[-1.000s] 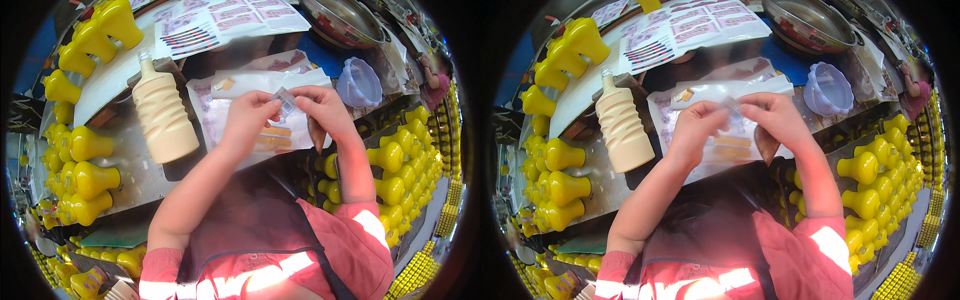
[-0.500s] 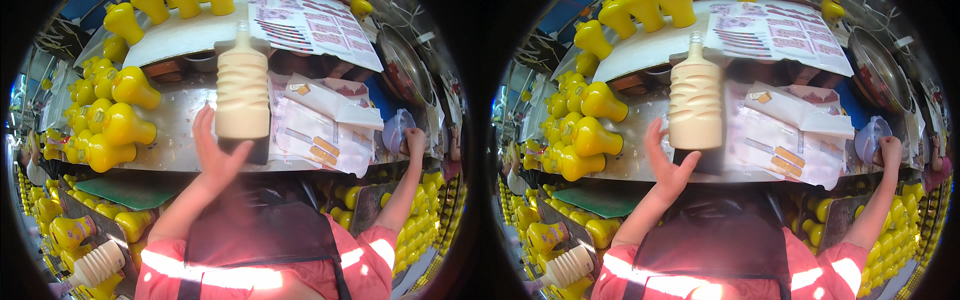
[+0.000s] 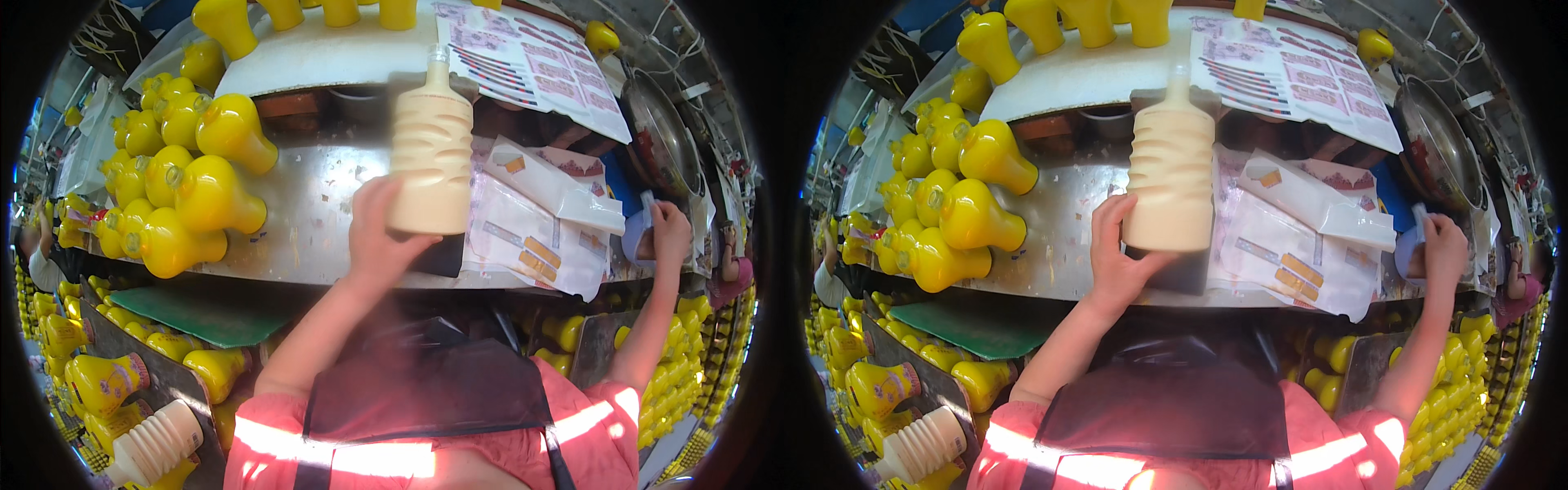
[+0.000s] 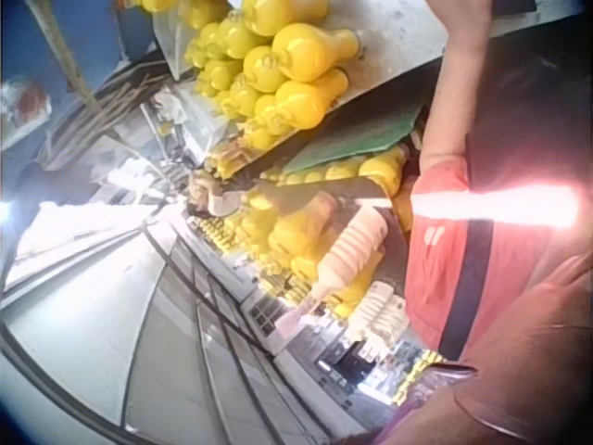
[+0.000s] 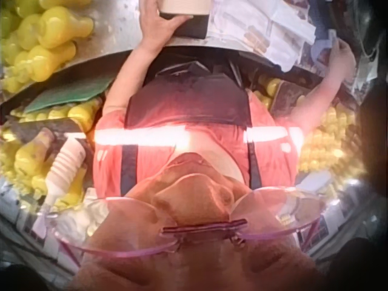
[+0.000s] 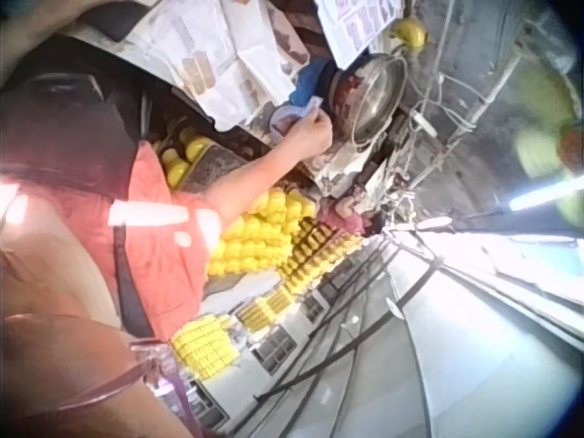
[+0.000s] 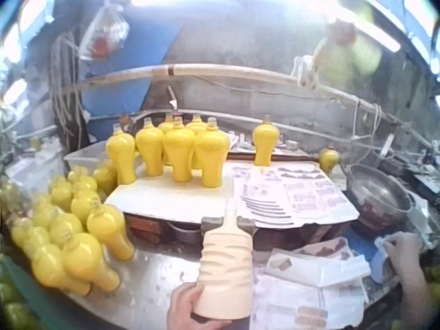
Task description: The person applies adhesive labels to the bodies of plastic bottles. They pick up each bottle, smooth a label onto its surface, and place the labeled bottle on a nearby shelf. The person repeats this process for several bottles.
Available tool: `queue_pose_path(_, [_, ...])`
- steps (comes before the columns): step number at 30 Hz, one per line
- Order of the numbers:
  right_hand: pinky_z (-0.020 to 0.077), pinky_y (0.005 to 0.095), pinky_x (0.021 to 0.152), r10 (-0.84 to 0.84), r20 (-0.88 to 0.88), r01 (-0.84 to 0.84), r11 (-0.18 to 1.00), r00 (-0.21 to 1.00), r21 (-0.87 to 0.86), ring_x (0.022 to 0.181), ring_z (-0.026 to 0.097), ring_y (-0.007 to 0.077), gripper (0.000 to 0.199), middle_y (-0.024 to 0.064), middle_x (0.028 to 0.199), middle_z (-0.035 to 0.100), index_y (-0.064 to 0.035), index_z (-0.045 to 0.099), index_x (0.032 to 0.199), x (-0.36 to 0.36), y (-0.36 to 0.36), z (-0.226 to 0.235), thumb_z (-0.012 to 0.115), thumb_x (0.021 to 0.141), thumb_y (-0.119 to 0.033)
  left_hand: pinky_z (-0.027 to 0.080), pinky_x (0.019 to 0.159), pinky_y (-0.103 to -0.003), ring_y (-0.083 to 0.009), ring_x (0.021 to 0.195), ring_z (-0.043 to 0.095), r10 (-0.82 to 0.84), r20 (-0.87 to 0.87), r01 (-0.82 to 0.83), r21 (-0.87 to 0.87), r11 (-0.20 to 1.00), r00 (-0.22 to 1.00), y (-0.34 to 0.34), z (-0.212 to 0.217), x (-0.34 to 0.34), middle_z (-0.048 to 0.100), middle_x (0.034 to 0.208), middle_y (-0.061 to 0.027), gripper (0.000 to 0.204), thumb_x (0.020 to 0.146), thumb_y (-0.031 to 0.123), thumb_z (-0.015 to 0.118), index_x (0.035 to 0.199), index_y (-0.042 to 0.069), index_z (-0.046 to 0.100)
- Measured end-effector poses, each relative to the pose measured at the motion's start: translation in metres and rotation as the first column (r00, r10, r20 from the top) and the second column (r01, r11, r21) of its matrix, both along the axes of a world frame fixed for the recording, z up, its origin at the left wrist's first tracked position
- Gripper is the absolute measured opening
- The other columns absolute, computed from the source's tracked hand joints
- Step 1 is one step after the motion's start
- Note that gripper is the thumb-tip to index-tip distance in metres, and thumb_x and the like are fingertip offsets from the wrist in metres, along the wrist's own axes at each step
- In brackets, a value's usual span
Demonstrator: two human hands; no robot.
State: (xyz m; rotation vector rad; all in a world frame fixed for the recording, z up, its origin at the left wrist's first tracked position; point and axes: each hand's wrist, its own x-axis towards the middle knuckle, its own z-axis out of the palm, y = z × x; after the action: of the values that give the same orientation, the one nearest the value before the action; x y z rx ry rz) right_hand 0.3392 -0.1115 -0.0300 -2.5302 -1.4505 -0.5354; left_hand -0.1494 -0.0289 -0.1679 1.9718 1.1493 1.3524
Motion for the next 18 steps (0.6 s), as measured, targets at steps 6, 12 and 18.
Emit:
queue_pose_path(6, [0.05,0.0258,0.065,0.58,-0.574,-0.561,0.793,0.578,0.237,0.069,0.065,0.0136,0.009,0.0086,0.081,0.071,0.0019,0.074,0.091,-0.193,0.028,0.008,0.075,0.087,-0.006,0.044,0.106,-0.047,-0.0389,0.127,0.05,-0.043,0.026,0.045,-0.108,0.993,0.999,-0.004,0.006,-0.002,0.05,0.137,-0.019,0.091,0.066,0.018,0.09,0.143,0.007,0.045])
queue_pose_path(12, [0.0482,0.0256,0.057,0.5,-0.84,-0.718,0.663,0.213,0.212,0.063,0.063,0.0084,0.009,0.0053,0.071,0.069,0.0026,0.074,0.087,-0.279,0.066,0.006,0.075,0.086,-0.006,0.039,0.111,-0.045,-0.0346,0.131,0.045,-0.167,0.327,0.28,-0.336,0.899,0.93,-0.002,0.017,-0.012,0.044,0.141,-0.0186,0.084,0.073,0.017,0.081,0.145,0.005,0.04])
queue_pose_path(18, [0.0488,0.0262,0.057,0.357,-0.866,-0.687,0.726,0.349,0.022,0.062,0.059,0.0055,0.012,0.0042,0.067,0.067,0.003,0.073,0.086,-0.291,0.088,-0.01,0.074,0.087,-0.009,0.036,0.112,-0.044,-0.0337,0.129,0.043,-0.073,0.296,0.186,-0.372,0.909,0.952,0.0,0.022,0.001,0.044,0.135,-0.0176,0.067,0.081,0.02,0.077,0.138,0.004,0.044])
